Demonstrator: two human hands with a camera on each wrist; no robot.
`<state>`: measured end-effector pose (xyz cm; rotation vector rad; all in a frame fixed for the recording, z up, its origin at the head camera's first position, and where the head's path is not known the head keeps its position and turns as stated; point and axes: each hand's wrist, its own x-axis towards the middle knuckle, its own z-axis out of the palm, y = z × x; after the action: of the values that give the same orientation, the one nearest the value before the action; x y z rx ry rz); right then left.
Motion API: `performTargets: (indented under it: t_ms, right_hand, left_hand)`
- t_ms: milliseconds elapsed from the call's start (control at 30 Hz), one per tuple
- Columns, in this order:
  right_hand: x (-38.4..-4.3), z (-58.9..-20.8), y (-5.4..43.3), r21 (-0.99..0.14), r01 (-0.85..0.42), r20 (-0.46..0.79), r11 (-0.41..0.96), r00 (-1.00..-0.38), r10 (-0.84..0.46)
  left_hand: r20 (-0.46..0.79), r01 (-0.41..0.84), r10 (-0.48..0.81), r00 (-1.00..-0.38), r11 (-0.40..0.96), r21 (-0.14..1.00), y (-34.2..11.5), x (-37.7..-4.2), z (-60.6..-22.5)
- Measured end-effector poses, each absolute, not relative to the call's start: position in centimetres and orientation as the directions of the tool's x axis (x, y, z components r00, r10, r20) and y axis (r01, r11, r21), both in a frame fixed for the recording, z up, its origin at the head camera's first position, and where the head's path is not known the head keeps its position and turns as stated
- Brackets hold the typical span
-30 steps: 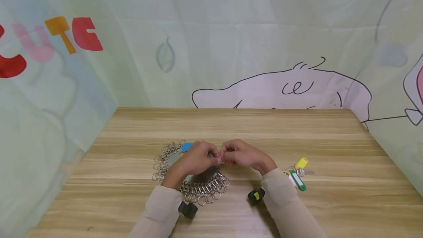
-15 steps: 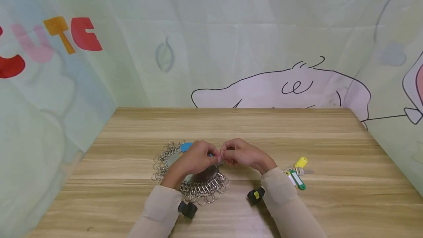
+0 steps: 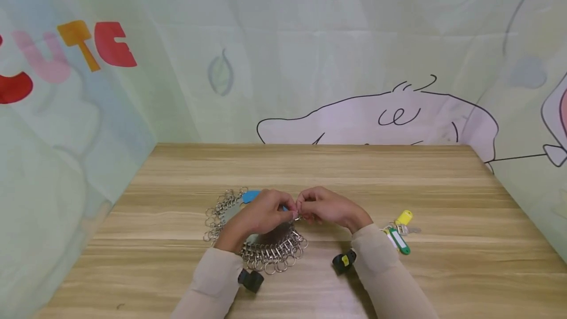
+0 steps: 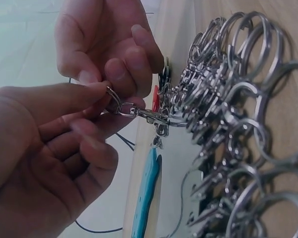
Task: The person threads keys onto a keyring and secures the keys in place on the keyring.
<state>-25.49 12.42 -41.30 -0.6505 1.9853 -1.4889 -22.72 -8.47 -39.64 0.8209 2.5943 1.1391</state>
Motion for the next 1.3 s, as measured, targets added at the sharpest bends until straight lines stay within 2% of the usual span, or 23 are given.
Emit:
performTargets:
  t_ms: [367, 500, 700, 900, 1100, 1300]
  right_hand:
    - [-25.3, -41.1, 12.5, -0.956, -0.019, -0.193, 0.291, -0.706, -0.681]
    - [-25.0, -40.3, 12.6, -0.925, -0.085, -0.197, 0.371, -0.728, -0.657]
    - [-24.1, -37.0, 14.0, -0.823, -0.280, -0.091, 0.495, -0.794, -0.601]
    - [-21.7, -31.8, 17.6, -0.653, -0.462, 0.054, 0.600, -0.819, -0.572]
    - [-18.4, -27.8, 20.8, -0.546, -0.493, 0.187, 0.677, -0.860, -0.476]
    - [-17.4, -27.2, 21.5, -0.496, -0.487, 0.196, 0.719, -0.869, -0.454]
  left_hand:
    - [0.028, 0.415, 0.553, -0.832, 0.589, 0.694, -8.3, -22.6, -39.4]
    - [0.025, 0.410, 0.544, -0.839, 0.601, 0.686, -8.3, -22.6, -39.4]
    - [0.018, 0.409, 0.540, -0.841, 0.615, 0.674, -8.2, -22.6, -39.6]
    - [-0.001, 0.391, 0.535, -0.845, 0.620, 0.680, -8.2, -22.7, -39.6]
    - [0.008, 0.409, 0.537, -0.844, 0.633, 0.658, -8.2, -22.7, -39.4]
    - [0.021, 0.424, 0.537, -0.843, 0.640, 0.641, -8.3, -22.7, -39.5]
